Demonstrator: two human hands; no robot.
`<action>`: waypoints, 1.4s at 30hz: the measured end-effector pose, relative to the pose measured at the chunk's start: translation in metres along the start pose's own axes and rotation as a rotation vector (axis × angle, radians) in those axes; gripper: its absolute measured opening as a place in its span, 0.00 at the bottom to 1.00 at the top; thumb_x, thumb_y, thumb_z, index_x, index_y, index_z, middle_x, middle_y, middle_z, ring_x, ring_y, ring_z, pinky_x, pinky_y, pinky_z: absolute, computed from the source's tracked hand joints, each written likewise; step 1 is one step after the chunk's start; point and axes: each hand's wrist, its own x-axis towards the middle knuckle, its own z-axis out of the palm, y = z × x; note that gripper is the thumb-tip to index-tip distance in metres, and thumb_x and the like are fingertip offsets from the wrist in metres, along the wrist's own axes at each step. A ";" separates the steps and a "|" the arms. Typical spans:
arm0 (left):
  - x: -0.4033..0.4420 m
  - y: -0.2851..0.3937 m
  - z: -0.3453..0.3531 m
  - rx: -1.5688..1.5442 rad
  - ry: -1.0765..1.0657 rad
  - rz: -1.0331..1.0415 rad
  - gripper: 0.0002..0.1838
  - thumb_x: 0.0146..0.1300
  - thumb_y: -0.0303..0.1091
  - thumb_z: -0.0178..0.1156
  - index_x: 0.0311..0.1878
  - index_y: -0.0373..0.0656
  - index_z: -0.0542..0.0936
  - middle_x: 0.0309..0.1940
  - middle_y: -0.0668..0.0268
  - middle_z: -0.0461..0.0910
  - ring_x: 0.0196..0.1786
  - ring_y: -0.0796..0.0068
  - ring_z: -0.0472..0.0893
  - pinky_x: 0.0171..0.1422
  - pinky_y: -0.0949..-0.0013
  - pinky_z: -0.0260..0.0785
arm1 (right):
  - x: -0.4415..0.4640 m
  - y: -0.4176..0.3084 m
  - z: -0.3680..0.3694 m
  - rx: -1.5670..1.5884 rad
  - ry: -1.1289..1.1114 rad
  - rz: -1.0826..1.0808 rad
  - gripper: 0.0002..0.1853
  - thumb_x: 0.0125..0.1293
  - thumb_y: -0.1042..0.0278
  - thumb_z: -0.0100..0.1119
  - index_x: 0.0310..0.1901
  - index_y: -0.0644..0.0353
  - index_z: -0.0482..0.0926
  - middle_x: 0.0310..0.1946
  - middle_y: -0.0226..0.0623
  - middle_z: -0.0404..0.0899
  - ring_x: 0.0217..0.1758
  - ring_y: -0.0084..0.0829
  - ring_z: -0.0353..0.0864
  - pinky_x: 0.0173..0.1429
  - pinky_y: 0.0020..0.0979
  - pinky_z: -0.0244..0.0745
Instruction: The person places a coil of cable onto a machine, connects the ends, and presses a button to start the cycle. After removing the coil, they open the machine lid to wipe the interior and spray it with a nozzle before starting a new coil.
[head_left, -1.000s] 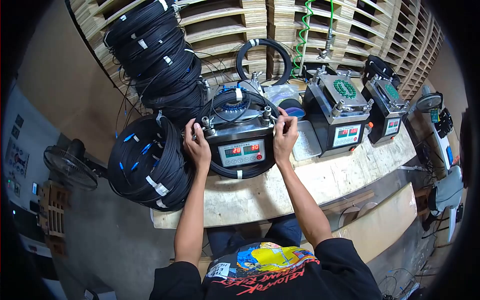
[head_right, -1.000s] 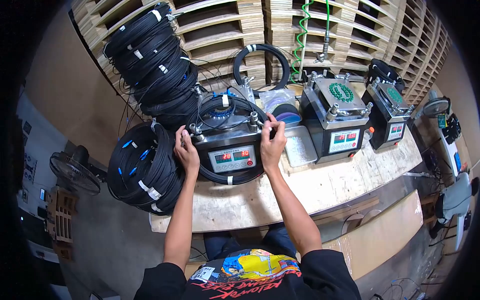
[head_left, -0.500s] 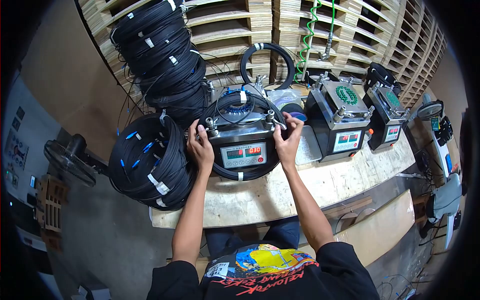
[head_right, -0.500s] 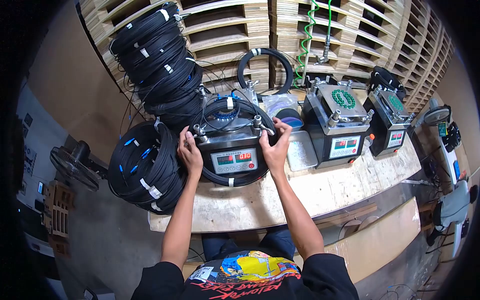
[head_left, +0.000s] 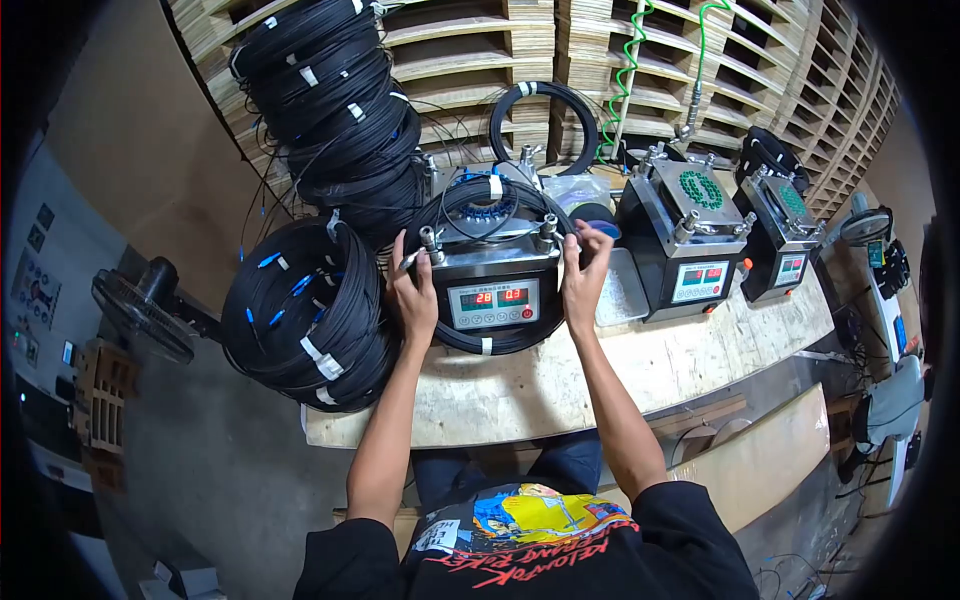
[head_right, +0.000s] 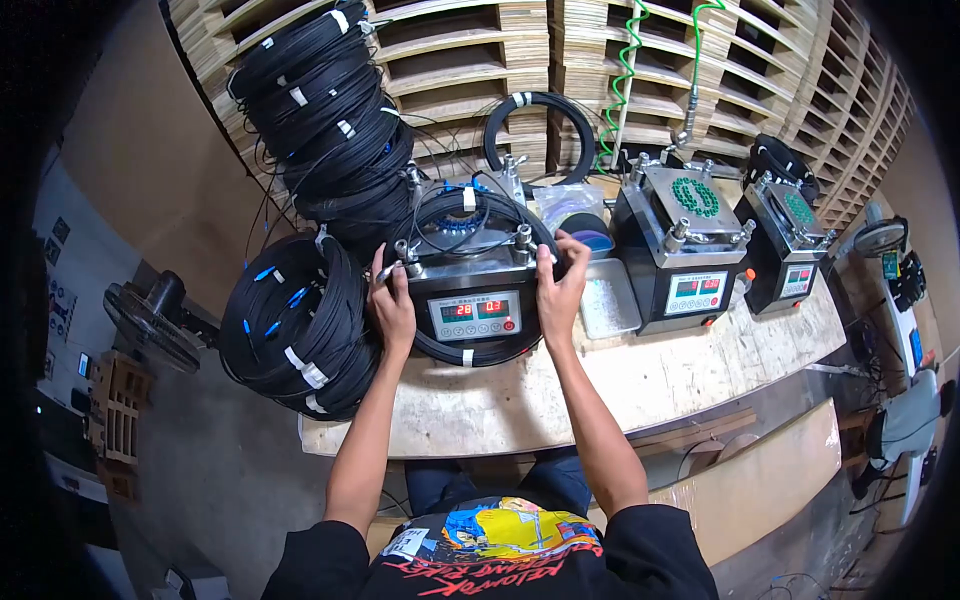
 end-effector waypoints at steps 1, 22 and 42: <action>-0.004 -0.004 -0.001 -0.005 -0.018 -0.027 0.29 0.79 0.49 0.49 0.69 0.33 0.71 0.56 0.45 0.79 0.57 0.48 0.79 0.65 0.57 0.67 | -0.002 0.002 -0.003 0.026 -0.036 0.032 0.26 0.73 0.64 0.63 0.65 0.63 0.63 0.65 0.49 0.69 0.58 0.31 0.75 0.64 0.33 0.69; -0.009 -0.015 0.004 0.035 0.018 -0.054 0.34 0.79 0.57 0.42 0.68 0.35 0.73 0.59 0.44 0.79 0.62 0.45 0.78 0.67 0.57 0.66 | -0.108 0.001 0.008 -0.628 -0.046 0.067 0.61 0.55 0.71 0.76 0.82 0.40 0.41 0.70 0.67 0.56 0.61 0.63 0.74 0.63 0.50 0.70; 0.002 -0.004 -0.017 -0.167 -0.035 -0.128 0.17 0.81 0.43 0.48 0.53 0.35 0.67 0.52 0.46 0.76 0.52 0.56 0.76 0.61 0.56 0.66 | -0.019 -0.008 -0.028 -0.272 -0.091 0.017 0.21 0.70 0.64 0.66 0.56 0.66 0.70 0.49 0.46 0.72 0.53 0.38 0.74 0.61 0.37 0.70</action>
